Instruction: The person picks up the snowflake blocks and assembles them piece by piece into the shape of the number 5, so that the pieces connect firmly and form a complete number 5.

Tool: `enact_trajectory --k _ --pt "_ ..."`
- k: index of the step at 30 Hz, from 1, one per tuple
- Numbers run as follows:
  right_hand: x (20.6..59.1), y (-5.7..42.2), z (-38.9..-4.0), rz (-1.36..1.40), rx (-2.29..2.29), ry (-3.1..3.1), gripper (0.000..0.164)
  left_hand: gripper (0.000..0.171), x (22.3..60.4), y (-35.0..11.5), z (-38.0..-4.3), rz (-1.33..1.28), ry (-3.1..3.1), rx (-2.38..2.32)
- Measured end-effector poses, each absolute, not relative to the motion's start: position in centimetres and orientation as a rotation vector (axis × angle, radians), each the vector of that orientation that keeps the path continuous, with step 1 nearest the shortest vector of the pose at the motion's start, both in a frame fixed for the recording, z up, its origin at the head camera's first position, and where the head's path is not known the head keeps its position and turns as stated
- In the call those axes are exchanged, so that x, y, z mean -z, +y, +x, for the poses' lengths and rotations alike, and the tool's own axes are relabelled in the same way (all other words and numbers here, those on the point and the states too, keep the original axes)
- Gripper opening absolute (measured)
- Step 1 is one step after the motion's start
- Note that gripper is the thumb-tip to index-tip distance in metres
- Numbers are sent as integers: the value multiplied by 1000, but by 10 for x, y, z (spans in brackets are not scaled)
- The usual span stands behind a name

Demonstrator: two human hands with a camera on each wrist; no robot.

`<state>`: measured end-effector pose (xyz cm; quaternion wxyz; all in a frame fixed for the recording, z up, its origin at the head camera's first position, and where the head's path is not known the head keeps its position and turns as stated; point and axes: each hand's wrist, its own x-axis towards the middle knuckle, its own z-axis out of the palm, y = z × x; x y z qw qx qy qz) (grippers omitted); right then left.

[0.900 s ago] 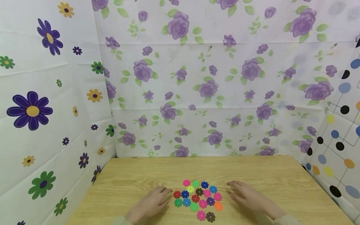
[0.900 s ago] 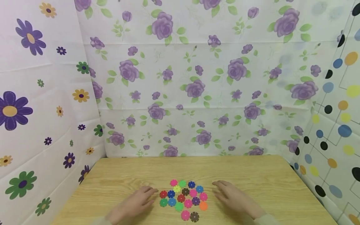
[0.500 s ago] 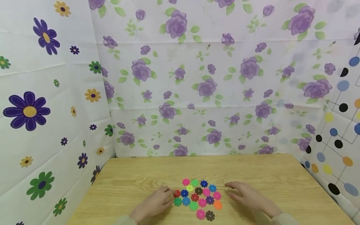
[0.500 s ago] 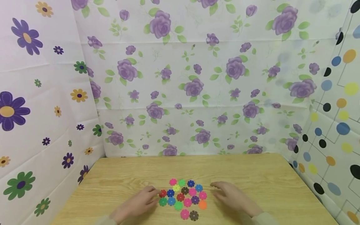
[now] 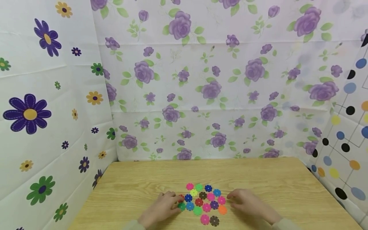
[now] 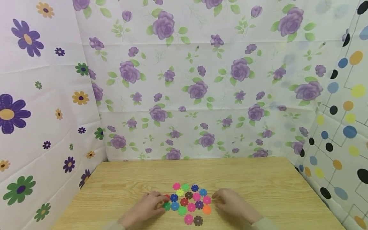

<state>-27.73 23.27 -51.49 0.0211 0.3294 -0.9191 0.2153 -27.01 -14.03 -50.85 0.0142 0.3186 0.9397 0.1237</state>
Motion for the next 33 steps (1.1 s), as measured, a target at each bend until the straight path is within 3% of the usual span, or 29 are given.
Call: enact_trajectory --k 22,33 --pt "524 211 -277 1063 -906 -2949 25 16 517 -133 -276 1040 2830 -555" --pt "522 203 -278 1021 -877 -3020 22 22 516 -133 -276 1071 2781 -721"
